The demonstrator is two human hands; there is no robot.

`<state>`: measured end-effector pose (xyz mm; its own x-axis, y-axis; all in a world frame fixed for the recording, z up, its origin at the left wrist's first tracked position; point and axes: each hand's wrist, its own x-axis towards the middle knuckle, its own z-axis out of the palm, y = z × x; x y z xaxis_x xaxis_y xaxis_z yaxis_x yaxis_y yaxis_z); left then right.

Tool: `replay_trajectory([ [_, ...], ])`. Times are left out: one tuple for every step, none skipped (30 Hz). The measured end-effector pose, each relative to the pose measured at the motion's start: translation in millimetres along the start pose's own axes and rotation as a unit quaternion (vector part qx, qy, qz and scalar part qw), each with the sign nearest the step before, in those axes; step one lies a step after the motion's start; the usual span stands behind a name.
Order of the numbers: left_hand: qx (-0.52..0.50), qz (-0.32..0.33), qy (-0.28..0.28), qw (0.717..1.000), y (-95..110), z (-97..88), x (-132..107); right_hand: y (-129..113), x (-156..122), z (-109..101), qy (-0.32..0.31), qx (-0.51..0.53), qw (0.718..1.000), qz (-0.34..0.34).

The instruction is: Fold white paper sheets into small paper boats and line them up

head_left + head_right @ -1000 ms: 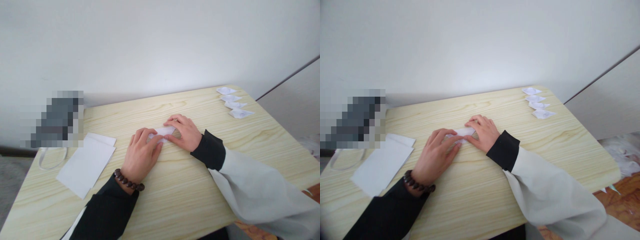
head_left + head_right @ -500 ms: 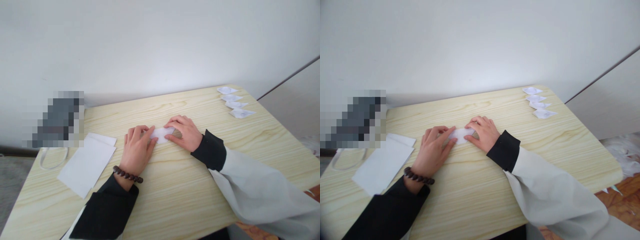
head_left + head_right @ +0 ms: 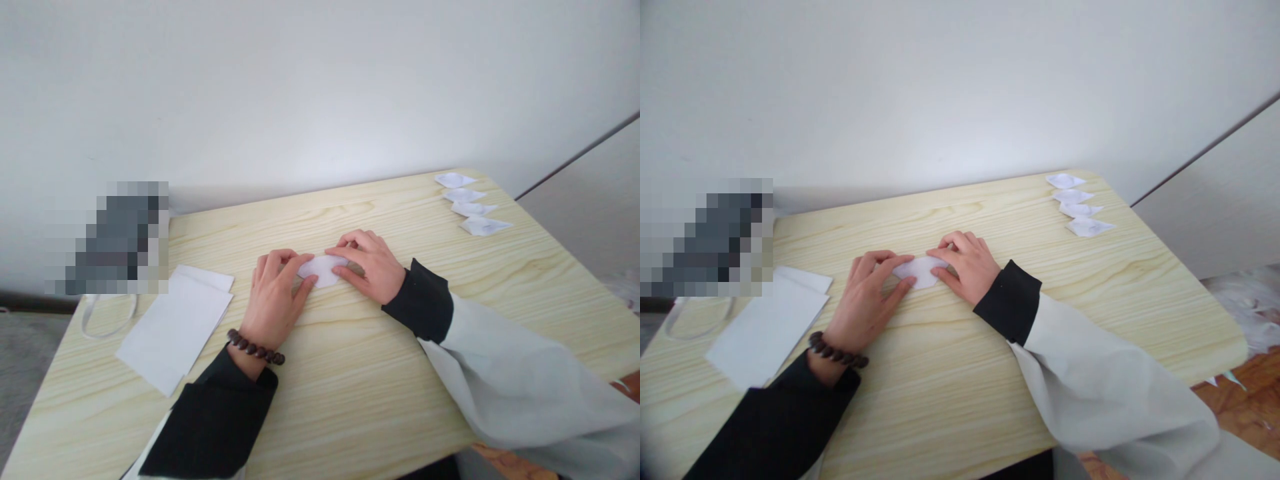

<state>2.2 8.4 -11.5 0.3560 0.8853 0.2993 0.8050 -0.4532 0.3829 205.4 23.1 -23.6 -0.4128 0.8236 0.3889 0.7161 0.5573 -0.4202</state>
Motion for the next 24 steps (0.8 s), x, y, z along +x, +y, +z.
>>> replay_trajectory([
  [0.000,0.001,0.001,1.000,-0.1,0.3,-0.1,-0.2,0.1,0.2,0.002,-0.001,1.000,-0.004],
  [0.002,0.002,0.002,1.000,-0.3,0.7,-0.1,-0.4,0.1,0.3,0.003,-0.004,1.000,-0.008],
  [0.004,0.002,0.002,1.000,-0.4,1.0,-0.2,-0.8,0.2,0.3,0.004,-0.008,1.000,-0.011],
  [0.008,0.002,0.001,1.000,-0.5,1.3,-0.3,-1.2,0.2,0.2,0.006,-0.013,1.000,-0.014],
  [0.011,0.002,0.001,1.000,-0.7,1.6,-0.4,-1.8,0.1,0.0,0.008,-0.020,1.000,-0.015],
  [0.015,0.003,0.002,1.000,-0.9,1.8,-0.5,-2.5,0.1,-0.4,0.011,-0.028,0.999,-0.017],
  [0.017,0.004,0.002,1.000,-1.0,1.9,-0.6,-3.2,0.0,-0.8,0.015,-0.037,0.999,-0.020],
  [0.019,0.006,0.001,1.000,-1.2,2.0,-0.7,-3.9,-0.2,-1.3,0.018,-0.046,0.998,-0.023],
  [0.020,0.008,0.001,1.000,-1.3,2.1,-0.8,-4.5,-0.3,-1.7,0.023,-0.055,0.998,-0.028],
  [0.020,0.010,0.000,1.000,-1.4,2.1,-0.9,-5.0,-0.5,-2.1,0.026,-0.063,0.997,-0.033],
  [0.019,0.012,-0.001,1.000,-1.5,2.0,-1.0,-5.4,-0.6,-2.4,0.030,-0.069,0.996,-0.038],
  [0.019,0.013,-0.003,1.000,-1.4,1.9,-1.1,-5.5,-0.7,-2.6,0.033,-0.074,0.996,-0.042],
  [0.019,0.014,-0.005,1.000,-1.3,1.7,-1.1,-5.5,-0.8,-2.7,0.036,-0.078,0.995,-0.045],
  [0.019,0.014,-0.006,1.000,-1.1,1.6,-1.1,-5.4,-0.8,-2.6,0.040,-0.080,0.995,-0.048],
  [0.019,0.015,-0.006,1.000,-1.0,1.5,-1.1,-5.1,-0.7,-2.6,0.043,-0.081,0.994,-0.051],
  [0.018,0.017,-0.005,1.000,-0.8,1.4,-1.0,-4.8,-0.6,-2.5,0.046,-0.082,0.994,-0.053],
  [0.018,0.020,-0.003,1.000,-0.5,1.3,-1.0,-4.4,-0.4,-2.5,0.047,-0.081,0.994,-0.055],
  [0.019,0.023,0.000,1.000,-0.4,1.2,-0.9,-4.1,-0.2,-2.5,0.048,-0.081,0.994,-0.057],
  [0.020,0.026,0.002,0.999,-0.2,1.2,-0.9,-3.9,0.1,-2.5,0.047,-0.079,0.994,-0.059],
  [0.021,0.029,0.005,0.999,0.0,1.1,-0.9,-3.8,0.4,-2.6,0.046,-0.077,0.994,-0.060],
  [0.023,0.031,0.007,0.999,0.2,1.0,-1.0,-3.9,0.7,-2.7,0.045,-0.074,0.994,-0.061],
  [0.024,0.033,0.008,0.999,0.5,0.9,-1.0,-4.2,1.0,-2.9,0.043,-0.070,0.995,-0.062],
  [0.024,0.035,0.009,0.999,0.7,0.8,-1.0,-4.6,1.2,-3.0,0.043,-0.067,0.995,-0.061],
  [0.024,0.036,0.009,0.999,0.9,0.6,-0.9,-5.1,1.3,-3.2,0.044,-0.067,0.995,-0.059],
])
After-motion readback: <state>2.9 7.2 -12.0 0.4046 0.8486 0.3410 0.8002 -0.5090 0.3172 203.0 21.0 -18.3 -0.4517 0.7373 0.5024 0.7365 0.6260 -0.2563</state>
